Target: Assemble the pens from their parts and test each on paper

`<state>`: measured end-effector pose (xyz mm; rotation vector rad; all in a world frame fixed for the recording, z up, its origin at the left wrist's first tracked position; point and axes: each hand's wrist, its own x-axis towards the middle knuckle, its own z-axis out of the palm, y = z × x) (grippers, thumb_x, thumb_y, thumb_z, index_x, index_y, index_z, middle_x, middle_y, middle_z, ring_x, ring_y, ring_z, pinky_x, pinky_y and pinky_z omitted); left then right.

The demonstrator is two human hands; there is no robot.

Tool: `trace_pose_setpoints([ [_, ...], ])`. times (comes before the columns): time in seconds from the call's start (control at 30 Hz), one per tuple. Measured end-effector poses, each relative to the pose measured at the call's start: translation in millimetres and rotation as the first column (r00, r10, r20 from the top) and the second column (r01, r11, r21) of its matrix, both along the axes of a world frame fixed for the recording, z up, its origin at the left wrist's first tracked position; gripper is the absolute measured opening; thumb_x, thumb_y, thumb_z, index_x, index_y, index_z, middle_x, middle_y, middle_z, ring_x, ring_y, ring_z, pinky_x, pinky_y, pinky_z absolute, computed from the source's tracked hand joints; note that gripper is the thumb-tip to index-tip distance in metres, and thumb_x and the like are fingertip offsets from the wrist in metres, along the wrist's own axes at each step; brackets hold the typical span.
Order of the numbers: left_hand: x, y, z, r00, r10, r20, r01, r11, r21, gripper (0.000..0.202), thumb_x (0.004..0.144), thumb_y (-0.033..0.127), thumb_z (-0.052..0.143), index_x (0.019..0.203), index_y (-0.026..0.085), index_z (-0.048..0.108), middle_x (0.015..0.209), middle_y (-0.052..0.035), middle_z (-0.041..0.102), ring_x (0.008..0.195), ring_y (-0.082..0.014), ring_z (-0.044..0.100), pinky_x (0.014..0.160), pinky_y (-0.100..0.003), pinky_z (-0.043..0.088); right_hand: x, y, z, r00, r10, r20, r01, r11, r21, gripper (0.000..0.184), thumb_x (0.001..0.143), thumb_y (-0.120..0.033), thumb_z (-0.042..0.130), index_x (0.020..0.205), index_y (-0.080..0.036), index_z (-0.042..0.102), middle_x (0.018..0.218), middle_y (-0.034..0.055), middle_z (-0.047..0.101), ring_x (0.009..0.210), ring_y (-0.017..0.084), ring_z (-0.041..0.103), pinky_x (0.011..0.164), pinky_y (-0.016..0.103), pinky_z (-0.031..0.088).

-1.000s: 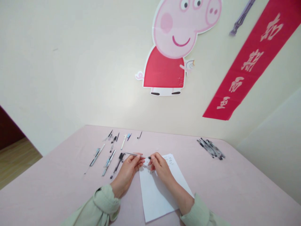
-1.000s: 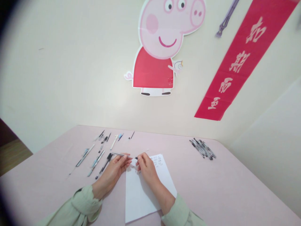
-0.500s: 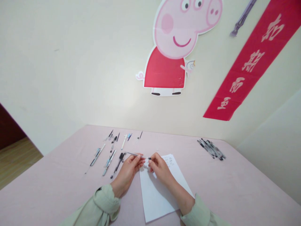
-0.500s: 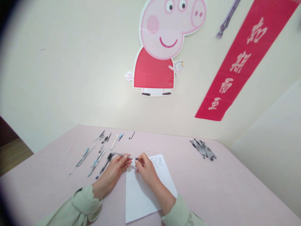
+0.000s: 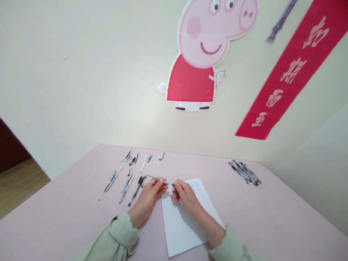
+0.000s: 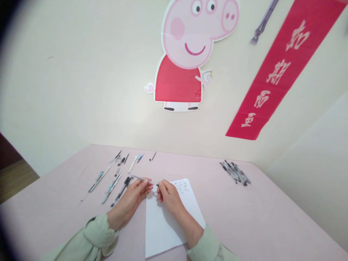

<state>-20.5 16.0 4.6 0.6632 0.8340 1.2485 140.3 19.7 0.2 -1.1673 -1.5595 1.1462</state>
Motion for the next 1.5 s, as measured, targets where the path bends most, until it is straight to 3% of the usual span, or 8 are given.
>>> trace_pose_setpoints([
  [0.23, 0.1, -0.4, -0.5, 1.000, -0.002, 0.006, 0.002, 1.000, -0.006, 0.033, 0.068, 0.038, 0.081, 0.086, 0.015, 0.069, 0.085, -0.0063, 0.072, 0.083, -0.0158, 0.066, 0.082, -0.028, 0.050, 0.1, 0.5, 1.0, 0.999, -0.042, -0.016, 0.042, 0.998, 0.040, 0.026, 0.085, -0.043, 0.056, 0.073, -0.022, 0.047, 0.060, -0.0055, 0.053, 0.049, 0.010, 0.049, 0.051, 0.023, 0.039],
  [0.4, 0.7, -1.4, 3.7, 1.000, 0.003, 0.009, -0.003, 1.000, -0.016, 0.033, 0.066, 0.038, 0.082, 0.084, 0.014, 0.069, 0.083, -0.0064, 0.072, 0.080, -0.0153, 0.066, 0.080, -0.027, 0.050, 0.0, -0.7, 2.7, 1.000, -0.007, 0.022, 0.006, 0.999, 0.039, 0.033, 0.092, -0.043, 0.042, 0.069, -0.022, 0.049, 0.055, -0.0038, 0.052, 0.049, 0.012, 0.048, 0.052, 0.024, 0.039],
  [0.57, 0.7, -1.4, 4.4, 1.000, 0.003, 0.009, -0.002, 1.000, -0.018, 0.035, 0.064, 0.039, 0.083, 0.084, 0.014, 0.069, 0.083, -0.0065, 0.072, 0.080, -0.0156, 0.066, 0.080, -0.028, 0.051, -0.3, -0.6, 1.4, 1.000, -0.030, -0.005, 0.031, 0.998, 0.063, 0.023, 0.086, -0.040, 0.054, 0.074, -0.022, 0.048, 0.061, -0.0055, 0.053, 0.050, 0.011, 0.049, 0.052, 0.023, 0.038],
  [0.7, 0.8, -1.5, 3.9, 1.000, 0.005, 0.007, -0.004, 1.000, -0.017, 0.033, 0.065, 0.038, 0.083, 0.084, 0.015, 0.068, 0.082, -0.0062, 0.072, 0.080, -0.0154, 0.066, 0.079, -0.027, 0.050, -0.8, -0.4, 0.5, 1.000, -0.017, 0.023, 0.016, 0.999, 0.045, 0.032, 0.092, -0.044, 0.042, 0.070, -0.022, 0.050, 0.055, -0.0039, 0.052, 0.051, 0.013, 0.050, 0.053, 0.024, 0.039],
  [0.87, 0.9, -1.3, 3.9, 1.000, 0.005, 0.006, -0.005, 1.000, -0.012, 0.033, 0.066, 0.038, 0.082, 0.085, 0.015, 0.069, 0.084, -0.0065, 0.072, 0.081, -0.0158, 0.066, 0.081, -0.028, 0.050, -0.8, -1.4, 3.0, 0.998, -0.047, 0.038, 0.043, 0.995, 0.090, 0.025, 0.087, -0.042, 0.054, 0.072, -0.022, 0.049, 0.059, -0.0054, 0.052, 0.052, 0.012, 0.049, 0.054, 0.024, 0.039],
  [1.03, 0.3, -1.0, 0.8, 1.000, -0.005, 0.012, 0.005, 1.000, -0.012, 0.032, 0.067, 0.038, 0.082, 0.084, 0.015, 0.068, 0.083, -0.0068, 0.072, 0.081, -0.0157, 0.066, 0.081, -0.028, 0.050, -0.2, -0.8, 1.8, 0.999, -0.021, 0.043, 0.018, 0.998, 0.062, 0.033, 0.094, -0.043, 0.038, 0.070, -0.022, 0.050, 0.058, -0.0026, 0.052, 0.053, 0.014, 0.050, 0.055, 0.026, 0.040],
  [1.17, 0.3, -1.1, 0.0, 1.000, -0.006, 0.011, 0.006, 1.000, -0.013, 0.032, 0.068, 0.038, 0.081, 0.085, 0.015, 0.068, 0.084, -0.0071, 0.072, 0.082, -0.0157, 0.067, 0.081, -0.027, 0.050, -0.3, -1.1, 0.9, 0.999, -0.033, 0.023, 0.031, 0.996, 0.079, 0.020, 0.088, -0.038, 0.050, 0.075, -0.023, 0.048, 0.064, -0.0038, 0.053, 0.056, 0.014, 0.050, 0.056, 0.025, 0.039],
  [1.5, -0.2, -1.4, -0.2, 1.000, -0.013, 0.007, 0.013, 1.000, 0.000, 0.032, 0.068, 0.038, 0.081, 0.085, 0.015, 0.069, 0.084, -0.0064, 0.072, 0.082, -0.0152, 0.066, 0.080, -0.027, 0.051, -1.5, -3.5, 5.6, 0.997, -0.034, 0.063, 0.029, 0.996, 0.085, 0.021, 0.089, -0.037, 0.048, 0.074, -0.023, 0.045, 0.060, -0.0054, 0.048, 0.057, 0.014, 0.048, 0.058, 0.025, 0.037],
])
